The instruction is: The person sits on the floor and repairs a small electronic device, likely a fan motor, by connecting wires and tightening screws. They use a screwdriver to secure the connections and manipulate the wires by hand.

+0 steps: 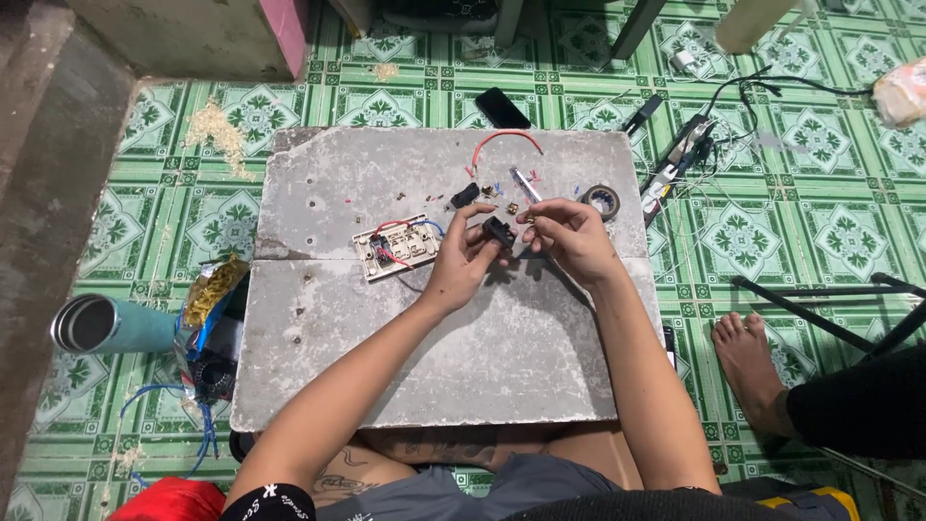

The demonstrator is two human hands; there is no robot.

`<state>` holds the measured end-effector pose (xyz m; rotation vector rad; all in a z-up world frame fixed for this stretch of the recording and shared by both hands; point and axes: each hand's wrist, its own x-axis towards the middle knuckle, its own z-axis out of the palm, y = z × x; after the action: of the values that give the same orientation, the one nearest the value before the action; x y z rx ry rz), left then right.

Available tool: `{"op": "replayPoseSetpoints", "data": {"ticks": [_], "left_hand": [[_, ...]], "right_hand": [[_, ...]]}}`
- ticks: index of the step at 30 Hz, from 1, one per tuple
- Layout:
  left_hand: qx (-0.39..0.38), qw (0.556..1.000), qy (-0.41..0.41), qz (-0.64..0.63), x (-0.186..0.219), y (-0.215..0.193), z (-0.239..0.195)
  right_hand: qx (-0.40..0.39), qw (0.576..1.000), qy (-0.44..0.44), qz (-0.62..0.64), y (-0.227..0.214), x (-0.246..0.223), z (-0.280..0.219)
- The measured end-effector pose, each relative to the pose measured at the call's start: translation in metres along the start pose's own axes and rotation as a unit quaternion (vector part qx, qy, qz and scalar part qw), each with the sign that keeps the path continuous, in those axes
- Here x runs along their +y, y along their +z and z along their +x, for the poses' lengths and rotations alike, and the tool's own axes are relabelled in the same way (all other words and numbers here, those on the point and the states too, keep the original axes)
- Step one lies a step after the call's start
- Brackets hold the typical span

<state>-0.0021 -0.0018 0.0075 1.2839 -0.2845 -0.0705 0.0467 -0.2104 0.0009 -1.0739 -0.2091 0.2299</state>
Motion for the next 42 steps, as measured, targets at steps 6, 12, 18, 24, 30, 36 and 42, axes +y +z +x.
{"op": "replayPoseSetpoints", "data": {"ticks": [6,12,18,24,30,36,42], "left_hand": [[-0.018,1.0,-0.006,-0.012,-0.011,-0.005,0.001],[-0.033,0.999,-0.011,-0.015,-0.022,-0.01,0.004],[-0.032,0.999,-0.005,-0.002,-0.02,-0.008,0.006],[-0.007,1.0,0.002,0.005,-0.014,-0.004,0.002],[0.018,1.0,0.007,-0.001,-0.02,-0.007,0.006],[0.023,1.0,0.008,0.002,-0.025,-0.009,0.007],[0.027,1.0,0.001,0.003,-0.022,-0.006,0.005]], "right_hand": [[0.001,1.0,-0.02,-0.008,-0.003,0.0,0.0],[-0.002,0.999,-0.039,-0.007,-0.011,0.006,0.004],[-0.009,0.998,-0.06,0.003,0.001,-0.006,0.002],[0.075,0.917,-0.125,-0.372,0.009,-0.015,0.002],[0.017,0.73,-0.239,-0.64,0.004,0.003,0.005],[0.004,0.653,-0.113,-0.749,0.026,-0.01,0.002],[0.052,0.609,-0.145,-0.778,0.019,0.006,0.013]]}}
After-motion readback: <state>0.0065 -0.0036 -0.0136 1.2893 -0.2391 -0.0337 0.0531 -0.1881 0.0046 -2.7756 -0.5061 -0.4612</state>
